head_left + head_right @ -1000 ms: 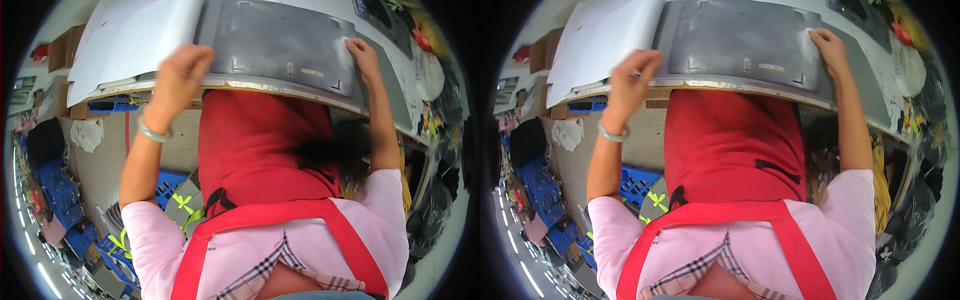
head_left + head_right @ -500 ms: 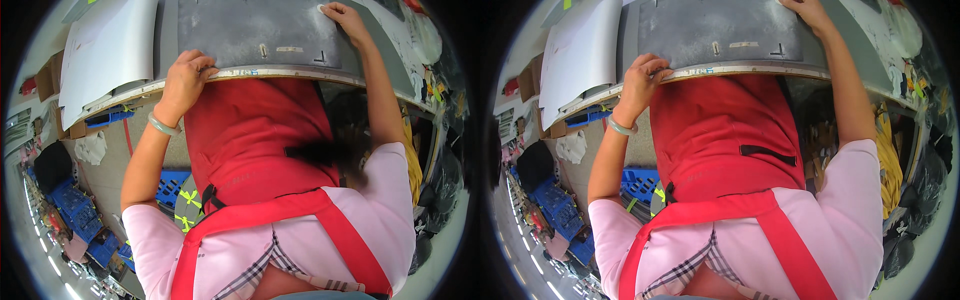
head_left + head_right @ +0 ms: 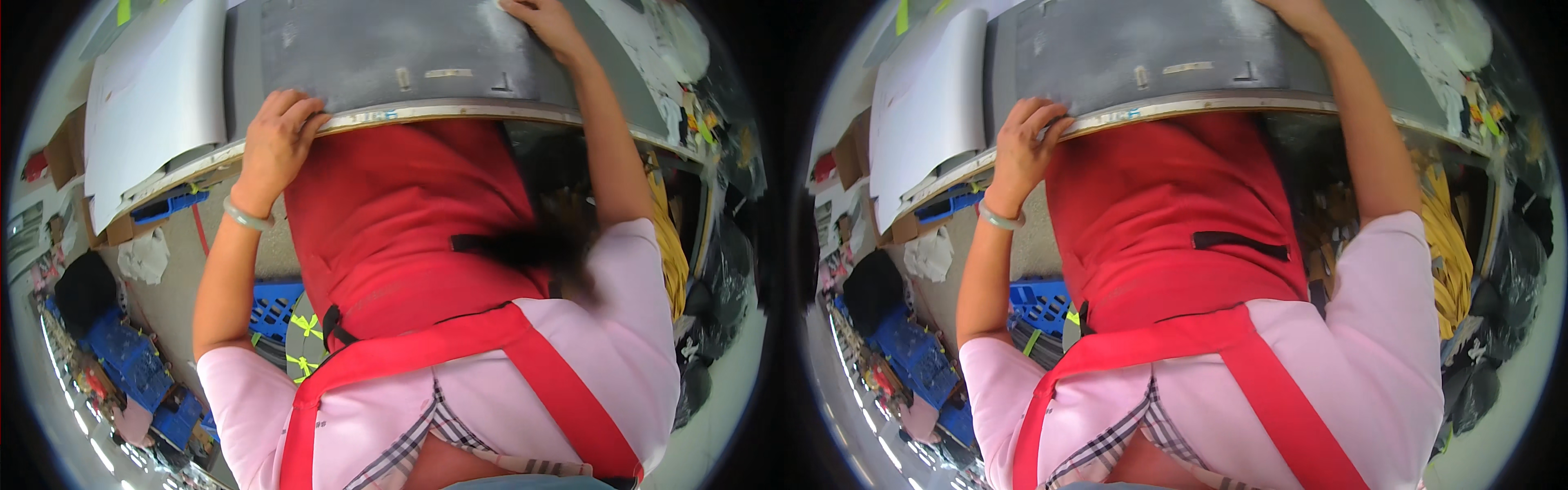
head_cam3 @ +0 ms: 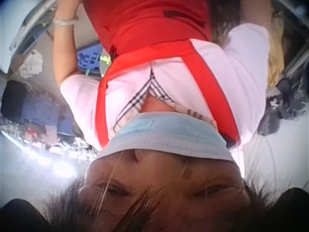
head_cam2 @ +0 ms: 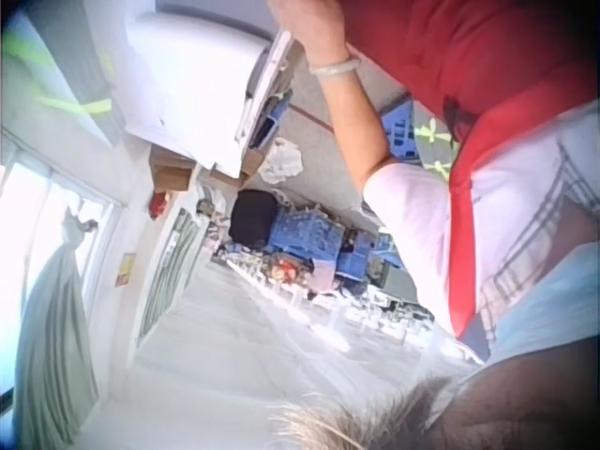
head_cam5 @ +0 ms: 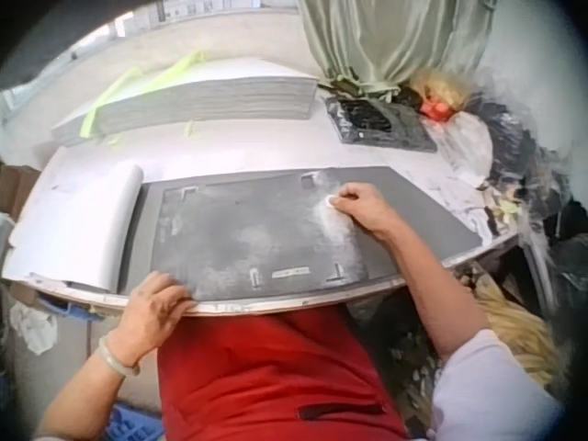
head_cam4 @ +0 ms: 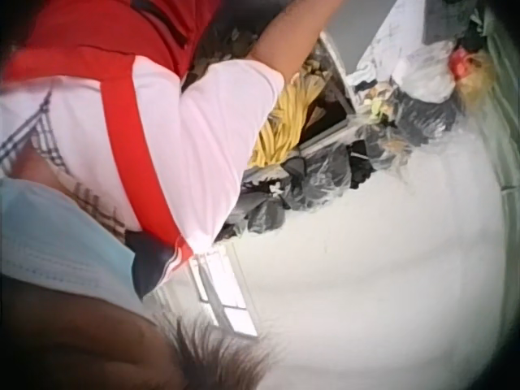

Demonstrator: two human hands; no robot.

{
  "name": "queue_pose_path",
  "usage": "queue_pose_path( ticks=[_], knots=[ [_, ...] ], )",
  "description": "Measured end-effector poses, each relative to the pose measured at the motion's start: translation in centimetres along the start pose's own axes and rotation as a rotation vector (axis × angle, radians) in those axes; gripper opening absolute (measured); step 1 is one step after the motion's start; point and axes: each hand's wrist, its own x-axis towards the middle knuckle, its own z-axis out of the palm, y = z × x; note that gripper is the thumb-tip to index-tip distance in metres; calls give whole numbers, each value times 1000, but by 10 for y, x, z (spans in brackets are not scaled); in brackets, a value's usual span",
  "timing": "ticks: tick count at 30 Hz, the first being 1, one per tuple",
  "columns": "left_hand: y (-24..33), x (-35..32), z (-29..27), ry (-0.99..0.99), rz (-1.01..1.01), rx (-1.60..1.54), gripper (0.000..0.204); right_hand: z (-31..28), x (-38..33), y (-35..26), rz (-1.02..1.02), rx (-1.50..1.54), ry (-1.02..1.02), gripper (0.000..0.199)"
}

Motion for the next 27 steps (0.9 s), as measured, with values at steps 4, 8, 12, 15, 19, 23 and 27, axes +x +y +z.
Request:
queue_pose_path(
  ticks=[4,8,12,15,19,23,27],
  knots=[
    [0,0,1,1,-8,0,16,1,5,15,-22,52,-3,25],
    [0,2,4,-4,-17,-17,16,0,3,18,-41,48,16,25],
    [-2,2,3,-11,-8,-9,16,2,2,17,-51,0,36,25],
    [-1,2,1,-21,-18,-17,17,4,0,14,-61,-23,61,25],
    [-2,1,1,-34,-39,-30,16,5,1,17,-60,-7,59,25],
    [0,6,-2,-41,-12,-29,15,4,2,19,-84,-67,67,24],
    [21,26,13,-11,4,-99,14,0,10,38,-130,-61,-12,27]
  ],
)
